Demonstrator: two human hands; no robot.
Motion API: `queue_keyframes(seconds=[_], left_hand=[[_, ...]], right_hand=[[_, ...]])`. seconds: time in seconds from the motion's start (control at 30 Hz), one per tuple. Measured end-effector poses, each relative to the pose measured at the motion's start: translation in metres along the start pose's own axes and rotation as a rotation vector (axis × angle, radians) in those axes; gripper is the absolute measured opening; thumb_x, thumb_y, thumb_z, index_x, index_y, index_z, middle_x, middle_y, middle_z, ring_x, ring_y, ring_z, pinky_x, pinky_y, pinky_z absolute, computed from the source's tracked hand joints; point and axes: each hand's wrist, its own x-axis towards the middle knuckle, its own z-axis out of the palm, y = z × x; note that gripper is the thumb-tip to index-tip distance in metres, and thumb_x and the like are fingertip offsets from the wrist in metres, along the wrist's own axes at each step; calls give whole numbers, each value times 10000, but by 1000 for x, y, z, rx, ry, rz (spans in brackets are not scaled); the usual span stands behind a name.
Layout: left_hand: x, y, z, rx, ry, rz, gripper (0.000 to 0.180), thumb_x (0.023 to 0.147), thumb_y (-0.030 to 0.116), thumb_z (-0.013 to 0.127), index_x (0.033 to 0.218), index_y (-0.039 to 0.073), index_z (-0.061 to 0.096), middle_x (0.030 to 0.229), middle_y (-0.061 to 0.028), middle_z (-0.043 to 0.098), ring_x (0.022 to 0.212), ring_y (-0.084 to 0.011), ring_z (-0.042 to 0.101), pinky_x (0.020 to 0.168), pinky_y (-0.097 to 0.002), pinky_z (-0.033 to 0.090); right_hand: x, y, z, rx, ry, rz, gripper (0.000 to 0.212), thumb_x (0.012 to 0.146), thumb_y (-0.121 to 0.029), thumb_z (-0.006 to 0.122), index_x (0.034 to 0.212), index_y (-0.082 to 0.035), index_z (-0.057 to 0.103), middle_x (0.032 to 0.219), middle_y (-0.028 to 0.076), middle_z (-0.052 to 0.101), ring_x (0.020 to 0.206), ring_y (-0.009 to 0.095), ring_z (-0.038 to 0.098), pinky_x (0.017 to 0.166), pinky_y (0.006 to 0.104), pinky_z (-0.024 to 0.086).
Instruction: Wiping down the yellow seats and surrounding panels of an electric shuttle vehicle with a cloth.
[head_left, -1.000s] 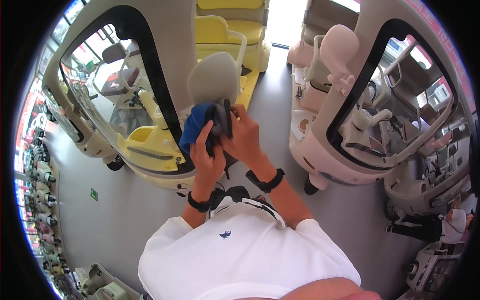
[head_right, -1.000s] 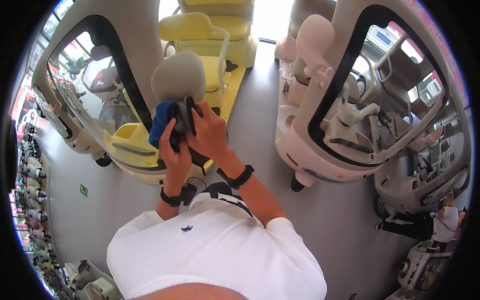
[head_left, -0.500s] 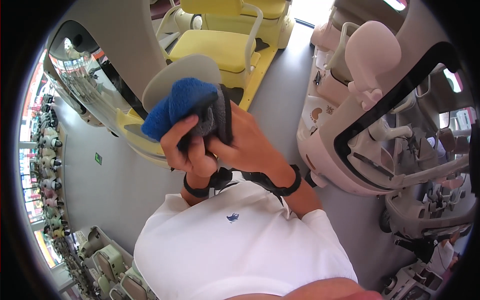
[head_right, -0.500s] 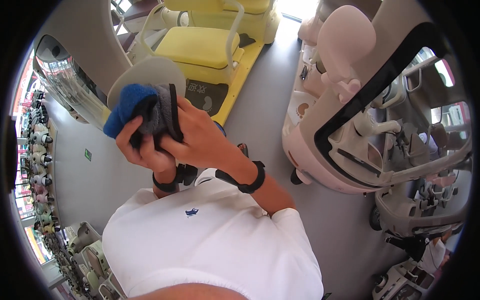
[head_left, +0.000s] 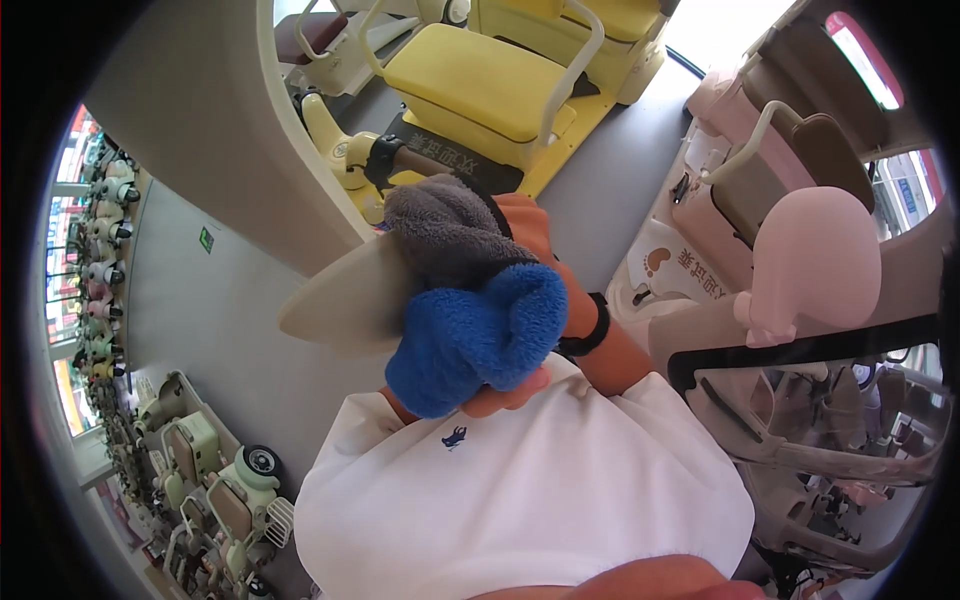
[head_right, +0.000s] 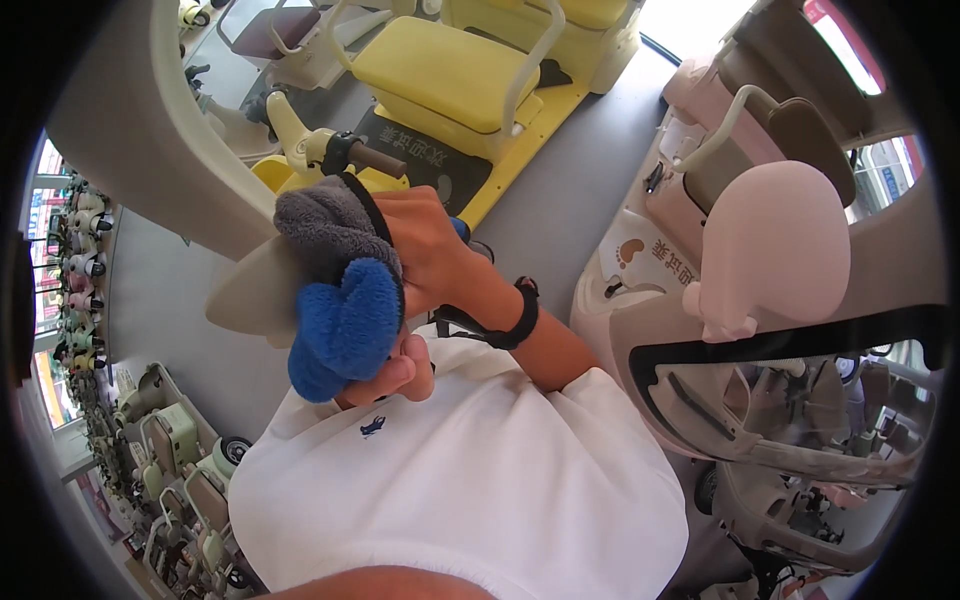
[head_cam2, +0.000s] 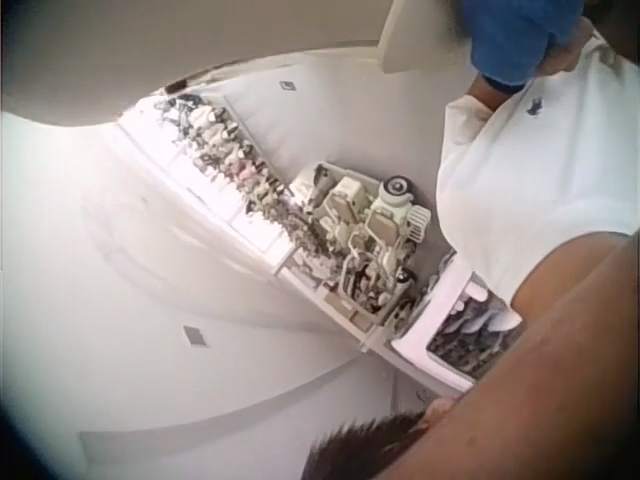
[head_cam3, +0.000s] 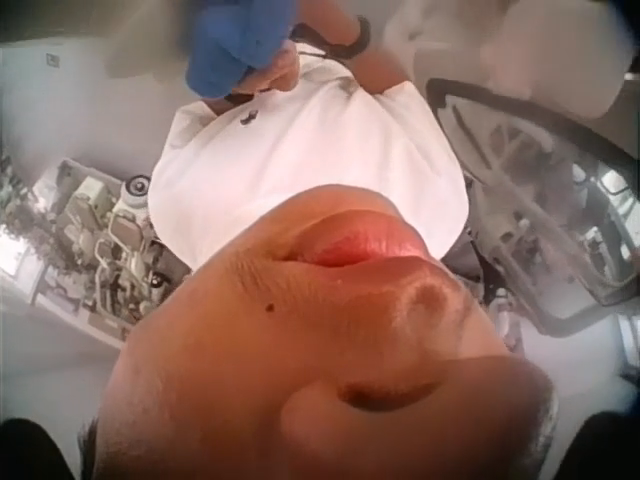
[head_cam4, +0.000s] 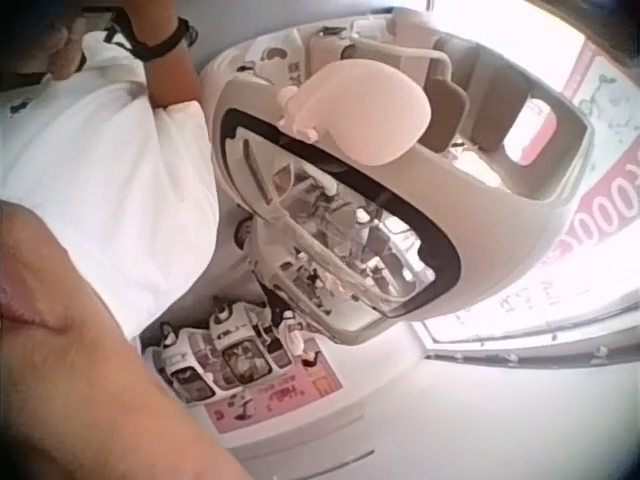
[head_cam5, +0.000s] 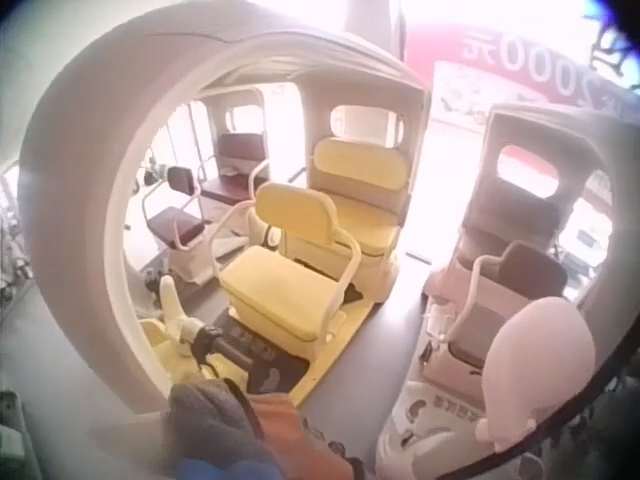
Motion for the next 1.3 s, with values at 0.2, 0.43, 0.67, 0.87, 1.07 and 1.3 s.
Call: queue_keyframes(seconds=[0.2, 0.43, 0.67, 0.87, 1.07, 1.3], left_hand=[[13, 92, 42, -307, -644, -1782, 292, 822, -6, 614, 1067, 125, 707, 1039, -134, 685, 843, -278, 629, 762, -389, 515], [-82, 169, 110, -518, -965, -2178, 418, 878, 71, 551, 1289, 138, 589, 1084, -254, 610, 1001, -424, 590, 883, -442, 493], [-136, 210, 108, -375, -607, -2524, 572, 867, 73, 522, 1435, 57, 451, 1290, -268, 572, 1004, -434, 598, 902, -403, 478], [-195, 199, 52, -280, -870, -2789, 554, 806, 12, 509, 1345, 111, 591, 962, -201, 665, 631, -201, 542, 653, -314, 473], [-198, 173, 18, -229, -899, -2934, 566, 789, -85, 459, 1285, 109, 651, 916, -90, 671, 754, -126, 574, 720, -236, 470], [-229, 226, 49, -201, -1052, -2921, 610, 789, -175, 388, 1278, 90, 638, 1198, -143, 668, 1175, -200, 593, 1042, -291, 401]], right_hand=[[-56, 105, -28, -41, 290, 400, 347, 828, -304, 669, 1056, -57, 587, 853, 176, 672, 761, 396, 652, 684, 440, 528], [-147, 309, -85, -116, 544, 954, 401, 874, -309, 638, 1166, -51, 541, 874, 176, 678, 772, 411, 653, 708, 451, 533], [-64, 438, -122, -679, 108, 981, 438, 846, -333, 615, 1125, -2, 544, 1020, 293, 668, 963, 486, 629, 824, 553, 501], [-45, 462, -144, -846, -305, 910, 397, 842, -305, 607, 1068, 21, 586, 1023, 295, 663, 997, 466, 626, 870, 526, 503], [-92, 455, -116, -526, -962, 781, 376, 835, -319, 646, 1032, -1, 614, 993, 268, 660, 970, 442, 626, 850, 499, 496], [-63, 443, -116, -533, -852, 778, 332, 877, -303, 617, 973, 12, 582, 913, 269, 652, 879, 455, 628, 785, 523, 498]])
